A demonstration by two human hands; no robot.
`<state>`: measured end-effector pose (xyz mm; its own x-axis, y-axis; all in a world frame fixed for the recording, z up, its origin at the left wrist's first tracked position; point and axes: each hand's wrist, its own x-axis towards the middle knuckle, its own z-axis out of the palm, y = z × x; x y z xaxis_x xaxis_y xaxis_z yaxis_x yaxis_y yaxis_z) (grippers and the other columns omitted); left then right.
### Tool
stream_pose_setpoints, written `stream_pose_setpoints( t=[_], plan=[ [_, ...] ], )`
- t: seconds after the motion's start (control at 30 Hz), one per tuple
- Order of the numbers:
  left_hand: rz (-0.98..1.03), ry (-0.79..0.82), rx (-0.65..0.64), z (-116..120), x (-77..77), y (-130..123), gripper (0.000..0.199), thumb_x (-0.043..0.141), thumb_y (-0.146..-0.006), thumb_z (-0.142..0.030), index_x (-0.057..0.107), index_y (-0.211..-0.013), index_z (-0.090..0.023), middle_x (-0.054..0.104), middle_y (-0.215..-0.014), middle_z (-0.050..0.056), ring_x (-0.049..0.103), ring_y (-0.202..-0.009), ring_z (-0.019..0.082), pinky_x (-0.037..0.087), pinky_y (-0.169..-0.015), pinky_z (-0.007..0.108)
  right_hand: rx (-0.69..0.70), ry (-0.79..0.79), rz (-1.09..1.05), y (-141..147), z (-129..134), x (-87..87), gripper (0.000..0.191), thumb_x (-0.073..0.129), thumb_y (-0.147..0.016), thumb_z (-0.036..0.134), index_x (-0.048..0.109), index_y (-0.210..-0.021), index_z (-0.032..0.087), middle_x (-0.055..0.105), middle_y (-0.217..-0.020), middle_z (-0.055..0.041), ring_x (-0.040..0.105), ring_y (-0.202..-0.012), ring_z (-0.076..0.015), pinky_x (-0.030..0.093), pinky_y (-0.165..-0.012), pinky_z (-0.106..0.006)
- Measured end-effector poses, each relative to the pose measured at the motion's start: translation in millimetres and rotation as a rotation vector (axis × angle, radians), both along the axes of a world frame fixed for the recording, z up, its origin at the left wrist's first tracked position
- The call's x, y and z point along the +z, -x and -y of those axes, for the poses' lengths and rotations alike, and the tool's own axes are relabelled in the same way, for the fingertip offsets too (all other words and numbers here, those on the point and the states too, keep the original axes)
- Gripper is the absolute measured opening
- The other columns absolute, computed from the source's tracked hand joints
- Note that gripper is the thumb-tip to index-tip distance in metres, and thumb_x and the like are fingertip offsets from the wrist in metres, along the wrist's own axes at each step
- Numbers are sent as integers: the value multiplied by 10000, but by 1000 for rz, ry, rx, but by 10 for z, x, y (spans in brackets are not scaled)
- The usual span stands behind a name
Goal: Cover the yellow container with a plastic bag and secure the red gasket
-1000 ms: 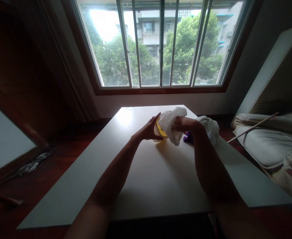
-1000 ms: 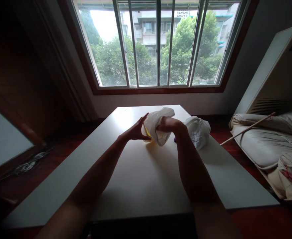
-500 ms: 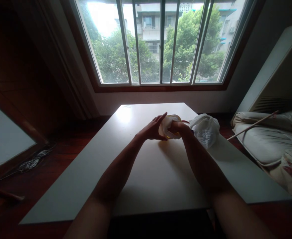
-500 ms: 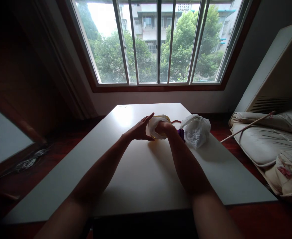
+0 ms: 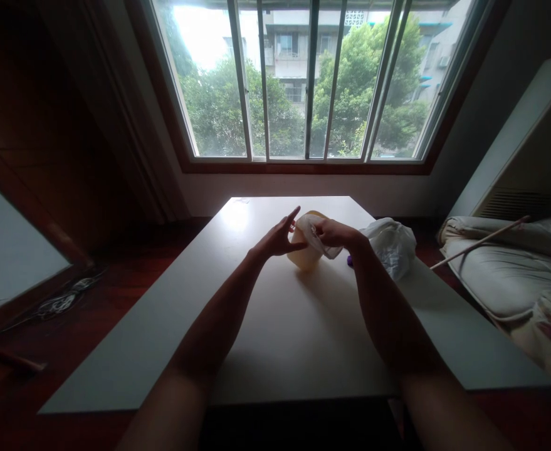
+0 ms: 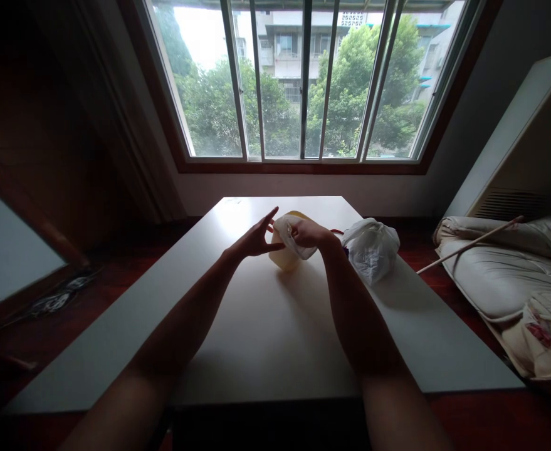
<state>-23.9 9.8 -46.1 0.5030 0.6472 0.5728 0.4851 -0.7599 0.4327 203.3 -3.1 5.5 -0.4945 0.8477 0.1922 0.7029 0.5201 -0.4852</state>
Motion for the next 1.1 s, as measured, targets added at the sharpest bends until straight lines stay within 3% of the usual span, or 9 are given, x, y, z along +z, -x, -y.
stream_pose_setpoints(
  t=[0.1,0.27,0.47,0.6,0.7,0.87,1.0,1.1],
  plan=[
    [-53,-10,-1,24,85,47,1052,798,-761,-498,214,-1609,-286,510,-1406,175,617,-1132,311,551,-947,509,23,24,19,42,9,5,222,703,-788,208,760,-992,142,756,-878,-64,667,-760,-191,502,-689,-242],
    [-156,-97,-40,120,295,76,866,805,-775,-436,405,-1536,-330,342,-1601,125,370,-1447,380,412,-1140,560,-37,-92,-46,113,50,26,171,636,-845,203,774,-925,141,759,-875,-70,663,-762,-175,488,-704,-236],
    [-189,-130,-108,126,320,44,410,663,-891,-276,647,-1301,-287,534,-1483,80,482,-1380,289,423,-1143,504,-25,-271,-220,113,24,19,219,587,-868,170,777,-974,138,775,-974,-82,684,-847,-173,503,-828,-263],
    [-137,-151,24,102,295,63,195,621,-901,-275,732,-1054,-229,636,-1342,96,603,-1220,268,503,-1048,458,-131,-331,-314,72,-57,-46,228,582,-868,181,762,-998,127,773,-1001,-102,696,-891,-192,516,-863,-287],
    [-150,-143,183,103,319,127,160,620,-884,-278,737,-982,-232,663,-1287,84,634,-1140,270,534,-989,461,-199,-393,-317,17,-124,-88,248,581,-848,167,753,-1023,129,759,-1058,-110,690,-953,-209,519,-895,-298],
    [-284,-131,383,93,393,306,122,630,-868,-280,743,-904,-252,660,-1303,60,619,-1164,299,533,-971,487,-378,-485,-231,-128,-172,-71,278,559,-805,109,759,-997,113,747,-1045,-135,683,-963,-233,515,-920,-316],
    [-322,-83,418,102,446,387,168,696,-838,-405,754,-868,-250,655,-1318,54,628,-1138,300,532,-943,449,-515,-336,-114,-245,-157,-18,257,596,-729,71,783,-898,116,761,-911,-133,695,-862,-237,529,-837,-299],
    [-335,57,345,151,485,349,422,645,-825,-636,751,-807,-228,677,-1271,61,664,-1011,264,536,-874,375,-503,-216,-84,-286,-151,-3,244,600,-719,77,790,-862,131,767,-863,-114,700,-815,-220,524,-760,-266]
  ],
)
